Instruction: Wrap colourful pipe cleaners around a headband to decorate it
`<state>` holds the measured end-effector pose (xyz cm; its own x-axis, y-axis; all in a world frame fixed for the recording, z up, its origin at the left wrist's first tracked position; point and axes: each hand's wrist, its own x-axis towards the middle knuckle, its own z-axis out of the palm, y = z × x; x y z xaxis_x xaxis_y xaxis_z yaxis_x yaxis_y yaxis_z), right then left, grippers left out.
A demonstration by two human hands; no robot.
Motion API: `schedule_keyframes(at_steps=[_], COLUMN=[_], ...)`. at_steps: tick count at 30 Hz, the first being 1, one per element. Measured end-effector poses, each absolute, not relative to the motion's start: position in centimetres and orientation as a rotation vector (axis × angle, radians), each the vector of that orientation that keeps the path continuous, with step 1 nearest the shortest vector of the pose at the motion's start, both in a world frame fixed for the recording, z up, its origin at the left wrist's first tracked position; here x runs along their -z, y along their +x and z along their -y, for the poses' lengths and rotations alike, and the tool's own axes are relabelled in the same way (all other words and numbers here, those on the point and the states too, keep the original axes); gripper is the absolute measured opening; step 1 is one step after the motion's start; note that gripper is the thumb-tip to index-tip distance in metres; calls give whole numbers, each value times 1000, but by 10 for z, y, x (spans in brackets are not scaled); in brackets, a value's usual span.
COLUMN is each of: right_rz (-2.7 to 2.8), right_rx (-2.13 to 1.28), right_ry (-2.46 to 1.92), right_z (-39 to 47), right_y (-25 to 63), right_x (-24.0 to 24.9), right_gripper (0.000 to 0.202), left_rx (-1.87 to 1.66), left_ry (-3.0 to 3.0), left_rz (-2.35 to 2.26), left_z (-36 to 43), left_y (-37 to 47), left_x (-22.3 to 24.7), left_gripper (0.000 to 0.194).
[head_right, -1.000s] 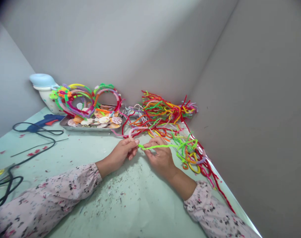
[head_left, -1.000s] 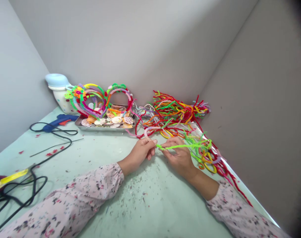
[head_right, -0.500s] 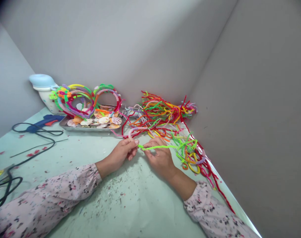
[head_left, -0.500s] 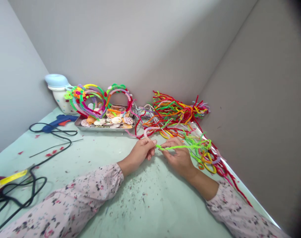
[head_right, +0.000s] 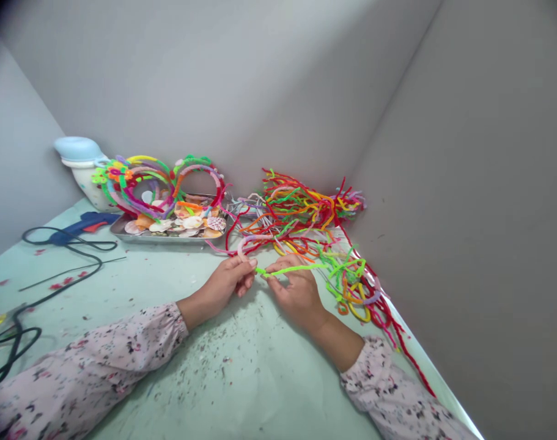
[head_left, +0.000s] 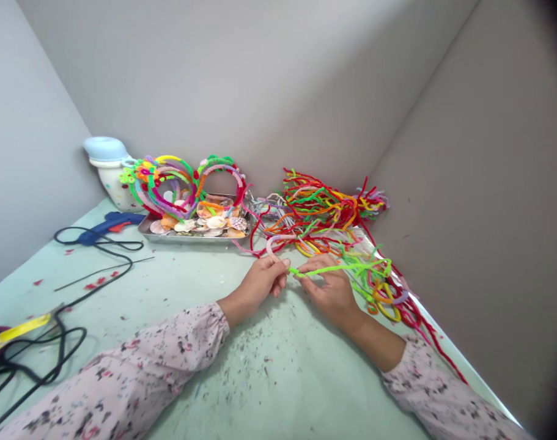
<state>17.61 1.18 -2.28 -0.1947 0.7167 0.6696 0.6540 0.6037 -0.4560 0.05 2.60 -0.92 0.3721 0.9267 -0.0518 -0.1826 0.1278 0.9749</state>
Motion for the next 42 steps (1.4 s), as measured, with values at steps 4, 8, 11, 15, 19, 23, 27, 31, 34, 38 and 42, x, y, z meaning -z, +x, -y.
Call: schedule_keyframes(at_steps=[4,8,11,15,19,23,27,31,34,38,42], right_rz=[1876,1849,1852,1870,1852,1847,1868,1871,1872,1869,1865], right_rx=[-108,-120,-113,-113,-142,-153,-135,-113,-111,-130,-138], right_ry=[-1076,-1073,-1088,-1101,-1127,-1113,-1119,-1116,-1111,-1100,-1103], right_z=[-11,-9,-8,-8,-10,-10,-9,-8,-8,-8,-8], right_y=[175,173,172,172,173,174,174,174,173,172,172], right_x=[23,22,20,19,21,21,20,19,19,18,17], right_gripper=[9,7,6,6,7,7,6,4,4,2,2], left_rx=[-964,-965,-963,-960,-954,-973,-976,-964,-963,-967,-969], left_ry=[1159,1167,1175,1188,1174,1136,1142,1158,1151,1160,1159], left_rz=[-822,-820,-824,-828,-841,-835,-819,-828,-835,-835,-833], left_z=[-26,-26,-26,-26,-25,-25,-26,-26,-25,-25,-25], left_y=[0,0,0,0,0,0,0,0,0,0,0], left_x=[9,9,9,8,7,8,9,8,8,7,8], left_gripper=[31,30,30,31,31,32,31,31,31,30,30])
